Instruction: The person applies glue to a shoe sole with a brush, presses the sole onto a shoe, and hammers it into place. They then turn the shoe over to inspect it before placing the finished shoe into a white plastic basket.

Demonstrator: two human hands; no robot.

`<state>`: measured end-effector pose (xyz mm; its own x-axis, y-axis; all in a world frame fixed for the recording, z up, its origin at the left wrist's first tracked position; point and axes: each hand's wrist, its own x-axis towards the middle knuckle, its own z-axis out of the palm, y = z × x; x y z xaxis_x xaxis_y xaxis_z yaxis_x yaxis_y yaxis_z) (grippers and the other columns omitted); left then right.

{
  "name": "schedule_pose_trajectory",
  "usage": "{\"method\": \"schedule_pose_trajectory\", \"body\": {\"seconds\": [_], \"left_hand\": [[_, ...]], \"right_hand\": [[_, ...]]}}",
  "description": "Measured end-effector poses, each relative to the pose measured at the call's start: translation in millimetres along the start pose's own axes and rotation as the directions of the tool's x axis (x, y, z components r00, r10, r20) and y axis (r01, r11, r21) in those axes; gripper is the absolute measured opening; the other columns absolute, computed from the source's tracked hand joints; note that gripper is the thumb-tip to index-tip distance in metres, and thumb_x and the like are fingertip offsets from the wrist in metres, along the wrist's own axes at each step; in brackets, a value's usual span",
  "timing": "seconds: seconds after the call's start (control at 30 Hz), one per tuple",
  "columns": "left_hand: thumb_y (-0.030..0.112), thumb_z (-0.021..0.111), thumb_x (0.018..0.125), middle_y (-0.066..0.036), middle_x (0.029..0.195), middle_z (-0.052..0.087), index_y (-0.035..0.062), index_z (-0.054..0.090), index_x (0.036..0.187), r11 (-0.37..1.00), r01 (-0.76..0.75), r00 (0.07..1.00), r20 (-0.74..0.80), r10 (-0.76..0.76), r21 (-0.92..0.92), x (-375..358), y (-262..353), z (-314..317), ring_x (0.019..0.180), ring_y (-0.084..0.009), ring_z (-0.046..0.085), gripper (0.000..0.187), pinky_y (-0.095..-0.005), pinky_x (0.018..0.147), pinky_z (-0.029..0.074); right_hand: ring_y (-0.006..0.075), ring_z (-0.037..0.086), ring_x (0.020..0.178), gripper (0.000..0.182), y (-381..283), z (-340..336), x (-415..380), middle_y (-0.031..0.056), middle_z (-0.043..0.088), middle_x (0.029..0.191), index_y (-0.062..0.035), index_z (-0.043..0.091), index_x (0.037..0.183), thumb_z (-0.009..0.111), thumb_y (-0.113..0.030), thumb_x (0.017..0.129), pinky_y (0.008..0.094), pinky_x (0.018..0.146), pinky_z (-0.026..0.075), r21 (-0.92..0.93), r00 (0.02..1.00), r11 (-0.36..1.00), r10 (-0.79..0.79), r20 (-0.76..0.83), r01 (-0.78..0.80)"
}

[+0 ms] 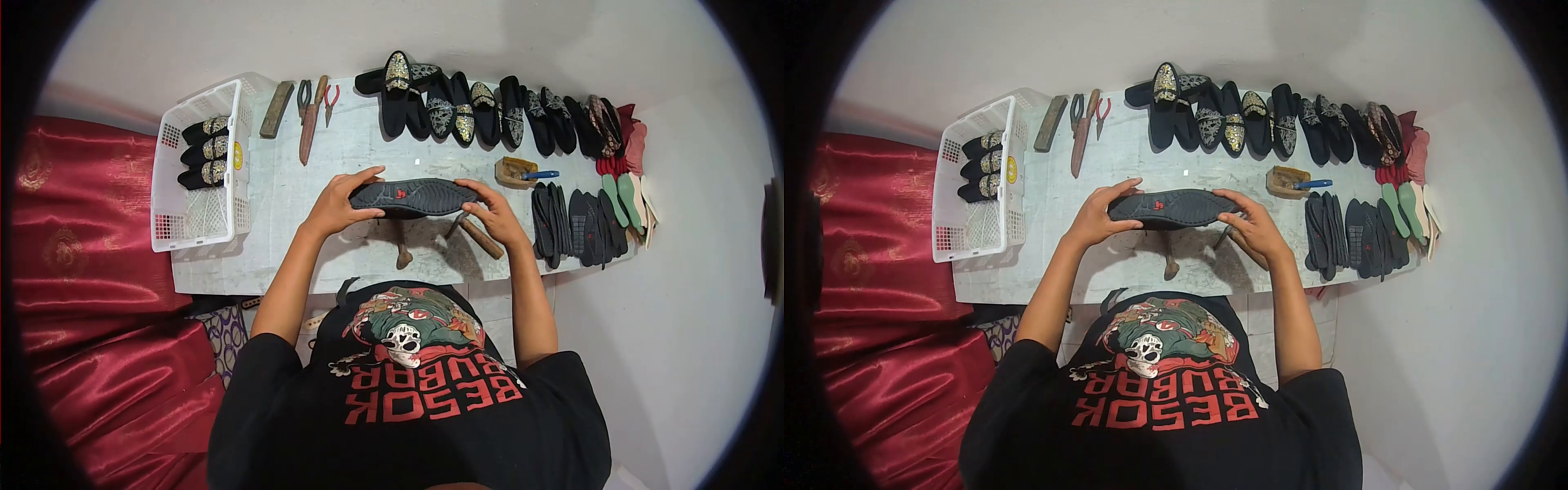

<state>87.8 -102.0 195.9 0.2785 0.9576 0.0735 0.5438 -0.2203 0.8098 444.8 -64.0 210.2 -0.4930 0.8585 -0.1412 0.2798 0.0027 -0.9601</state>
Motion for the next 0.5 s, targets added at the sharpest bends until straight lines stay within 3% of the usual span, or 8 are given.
{"method": "schedule_pose_trajectory", "body": {"seconds": [0.07,0.13,0.17,0.33,0.5], "left_hand": [[0.032,0.093,0.07,-0.007,0.125,0.074,0.0195,0.054,0.15,0.998,0.027,1.0,0.009,-0.027,-0.055,-7,-18,3,0.118,-0.0275,0.065,0.089,-0.0426,0.108,0.046],[0.032,0.093,0.07,-0.007,0.125,0.073,0.0192,0.054,0.15,0.992,0.066,0.998,0.006,-0.066,-0.112,-12,-27,5,0.119,-0.0281,0.065,0.09,-0.0428,0.107,0.047],[0.031,0.093,0.07,-0.008,0.126,0.073,0.0187,0.054,0.15,0.993,0.073,0.997,0.017,-0.072,-0.097,-22,-28,9,0.118,-0.0286,0.066,0.09,-0.0426,0.106,0.049],[0.029,0.092,0.07,-0.01,0.127,0.072,0.0197,0.053,0.151,0.999,0.023,0.999,-0.042,-0.025,-0.031,-30,-43,21,0.116,-0.0311,0.067,0.09,-0.0442,0.104,0.05],[0.02,0.09,0.073,-0.012,0.132,0.069,0.0168,0.051,0.152,0.979,0.078,0.997,-0.004,-0.08,-0.191,-25,-52,20,0.122,-0.0323,0.065,0.088,-0.042,0.107,0.05]], "right_hand": [[0.0188,0.059,0.121,0.047,-4,14,1,0.008,0.066,0.132,-0.0092,0.062,0.141,0.073,-0.019,0.096,0.0334,0.104,0.046,0.058,0.997,0.996,0.072,-0.005,-0.072],[0.0219,0.058,0.124,0.048,10,24,9,0.0104,0.064,0.136,-0.0105,0.062,0.142,0.073,-0.02,0.096,0.0357,0.106,0.044,-0.067,0.999,0.998,0.003,-0.032,-0.005],[0.0236,0.057,0.128,0.049,16,26,1,0.0118,0.062,0.138,-0.0117,0.062,0.143,0.073,-0.022,0.096,0.0358,0.108,0.043,-0.102,0.998,0.993,0.06,-0.034,-0.063],[0.0248,0.056,0.128,0.049,22,31,10,0.0119,0.062,0.138,-0.0118,0.062,0.142,0.073,-0.02,0.096,0.036,0.11,0.042,-0.114,1.0,0.993,0.018,-0.017,-0.02],[0.0256,0.054,0.131,0.049,12,30,20,0.0113,0.061,0.138,-0.0122,0.062,0.143,0.073,-0.019,0.095,0.037,0.112,0.041,-0.23,1.0,0.973,-0.004,-0.013,0.001]]}}
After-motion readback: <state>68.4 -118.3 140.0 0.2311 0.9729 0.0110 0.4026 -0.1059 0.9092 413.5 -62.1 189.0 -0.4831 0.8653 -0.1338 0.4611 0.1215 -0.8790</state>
